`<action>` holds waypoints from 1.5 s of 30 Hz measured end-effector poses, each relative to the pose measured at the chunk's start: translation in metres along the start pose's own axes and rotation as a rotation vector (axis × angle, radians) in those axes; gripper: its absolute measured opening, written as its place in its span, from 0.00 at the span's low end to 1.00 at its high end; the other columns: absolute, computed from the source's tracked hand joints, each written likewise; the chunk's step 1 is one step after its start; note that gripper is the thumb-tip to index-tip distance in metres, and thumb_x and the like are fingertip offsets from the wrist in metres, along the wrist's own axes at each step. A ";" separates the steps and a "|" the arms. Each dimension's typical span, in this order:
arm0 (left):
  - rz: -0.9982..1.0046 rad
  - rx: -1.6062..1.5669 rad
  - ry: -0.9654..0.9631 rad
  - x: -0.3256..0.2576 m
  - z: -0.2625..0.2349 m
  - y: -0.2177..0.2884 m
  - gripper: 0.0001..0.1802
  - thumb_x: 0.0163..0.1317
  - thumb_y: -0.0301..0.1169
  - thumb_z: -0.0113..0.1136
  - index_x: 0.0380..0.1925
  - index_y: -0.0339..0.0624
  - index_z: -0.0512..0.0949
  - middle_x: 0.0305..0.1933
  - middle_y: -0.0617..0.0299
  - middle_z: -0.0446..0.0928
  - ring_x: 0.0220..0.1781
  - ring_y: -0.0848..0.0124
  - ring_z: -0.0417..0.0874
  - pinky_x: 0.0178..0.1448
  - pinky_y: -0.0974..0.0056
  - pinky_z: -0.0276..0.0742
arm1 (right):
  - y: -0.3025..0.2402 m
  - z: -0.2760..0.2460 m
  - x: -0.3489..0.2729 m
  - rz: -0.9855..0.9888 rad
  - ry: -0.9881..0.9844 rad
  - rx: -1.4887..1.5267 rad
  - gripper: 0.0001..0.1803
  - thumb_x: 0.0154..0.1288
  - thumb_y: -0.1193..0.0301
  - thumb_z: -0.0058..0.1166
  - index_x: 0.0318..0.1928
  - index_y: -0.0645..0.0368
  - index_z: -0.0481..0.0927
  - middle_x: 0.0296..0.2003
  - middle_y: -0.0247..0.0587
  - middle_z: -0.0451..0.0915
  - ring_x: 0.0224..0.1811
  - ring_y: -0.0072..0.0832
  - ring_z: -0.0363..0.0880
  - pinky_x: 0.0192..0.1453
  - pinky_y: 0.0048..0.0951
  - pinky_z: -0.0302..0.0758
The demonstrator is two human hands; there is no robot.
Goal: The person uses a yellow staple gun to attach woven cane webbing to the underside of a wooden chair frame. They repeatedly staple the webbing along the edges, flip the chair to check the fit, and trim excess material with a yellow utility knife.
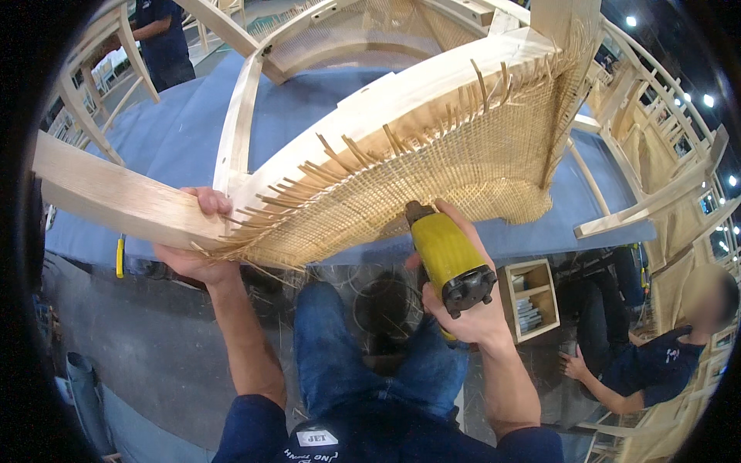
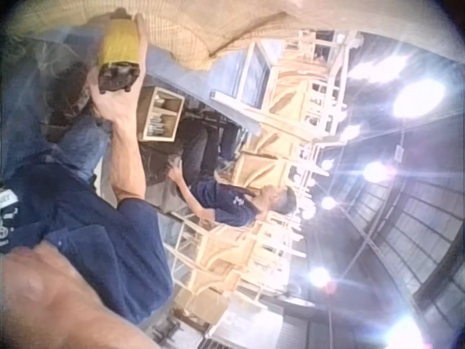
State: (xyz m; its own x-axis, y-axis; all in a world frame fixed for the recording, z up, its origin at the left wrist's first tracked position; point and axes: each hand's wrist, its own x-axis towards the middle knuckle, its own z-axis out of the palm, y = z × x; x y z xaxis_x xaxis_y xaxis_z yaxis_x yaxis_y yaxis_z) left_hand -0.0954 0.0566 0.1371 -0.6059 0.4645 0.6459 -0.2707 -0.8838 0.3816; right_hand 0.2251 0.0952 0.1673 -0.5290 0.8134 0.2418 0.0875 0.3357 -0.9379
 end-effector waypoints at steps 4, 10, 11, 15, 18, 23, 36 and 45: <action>-0.045 -0.035 0.073 0.008 -0.005 -0.002 0.35 0.68 0.56 0.26 0.42 0.32 0.71 0.29 0.50 0.73 0.33 0.60 0.75 0.40 0.57 0.76 | -0.004 0.002 0.004 0.073 0.010 0.050 0.51 0.52 0.80 0.55 0.77 0.58 0.46 0.46 0.53 0.80 0.24 0.20 0.77 0.30 0.21 0.75; -0.100 0.032 0.165 0.010 0.004 0.001 0.34 0.70 0.55 0.25 0.39 0.33 0.71 0.28 0.49 0.74 0.32 0.60 0.78 0.39 0.57 0.78 | -0.004 -0.002 -0.021 0.008 0.072 0.217 0.48 0.49 0.85 0.50 0.75 0.59 0.54 0.48 0.48 0.82 0.31 0.22 0.80 0.31 0.23 0.77; -0.103 0.018 0.192 0.011 0.010 0.003 0.34 0.70 0.55 0.25 0.39 0.33 0.71 0.28 0.49 0.74 0.31 0.60 0.78 0.39 0.58 0.78 | -0.005 -0.005 -0.023 0.016 0.072 0.251 0.48 0.49 0.85 0.50 0.75 0.59 0.54 0.49 0.49 0.81 0.30 0.21 0.80 0.30 0.22 0.77; -0.040 0.091 0.104 -0.013 0.028 -0.005 0.33 0.70 0.53 0.27 0.39 0.31 0.72 0.28 0.51 0.73 0.33 0.60 0.76 0.40 0.59 0.76 | -0.003 -0.009 -0.024 -0.027 0.077 0.213 0.48 0.51 0.84 0.52 0.75 0.60 0.52 0.49 0.50 0.82 0.26 0.18 0.78 0.30 0.20 0.76; -0.056 0.001 0.072 -0.017 0.025 -0.010 0.34 0.67 0.53 0.29 0.40 0.31 0.72 0.30 0.50 0.73 0.34 0.60 0.75 0.41 0.58 0.76 | 0.003 -0.011 -0.020 -0.038 0.099 0.171 0.48 0.52 0.80 0.55 0.75 0.61 0.52 0.49 0.49 0.83 0.25 0.17 0.77 0.29 0.19 0.75; -0.058 0.016 0.054 -0.017 0.020 -0.011 0.34 0.65 0.54 0.30 0.41 0.31 0.73 0.30 0.50 0.72 0.34 0.60 0.74 0.42 0.57 0.75 | 0.006 -0.013 -0.019 -0.007 0.076 0.174 0.48 0.55 0.72 0.61 0.75 0.62 0.52 0.50 0.48 0.83 0.26 0.17 0.78 0.30 0.20 0.76; -0.081 -0.010 0.142 -0.017 0.025 -0.010 0.37 0.65 0.57 0.28 0.41 0.31 0.72 0.30 0.49 0.73 0.33 0.58 0.75 0.42 0.57 0.75 | 0.001 -0.009 -0.005 0.050 0.029 0.082 0.47 0.50 0.81 0.54 0.74 0.63 0.56 0.50 0.45 0.79 0.51 0.28 0.81 0.58 0.30 0.75; -0.066 -0.023 0.124 -0.015 0.024 -0.012 0.35 0.68 0.55 0.25 0.41 0.31 0.71 0.29 0.49 0.74 0.31 0.60 0.77 0.39 0.57 0.78 | -0.001 -0.005 -0.013 -0.050 0.025 0.062 0.46 0.49 0.84 0.52 0.74 0.64 0.57 0.50 0.47 0.79 0.53 0.31 0.81 0.63 0.32 0.73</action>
State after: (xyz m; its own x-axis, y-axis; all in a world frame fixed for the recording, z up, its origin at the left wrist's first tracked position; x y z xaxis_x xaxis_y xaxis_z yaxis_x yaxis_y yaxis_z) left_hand -0.0651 0.0617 0.1384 -0.6735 0.5128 0.5325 -0.3295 -0.8530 0.4047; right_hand 0.2364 0.0866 0.1664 -0.5101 0.8084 0.2939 0.0085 0.3464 -0.9380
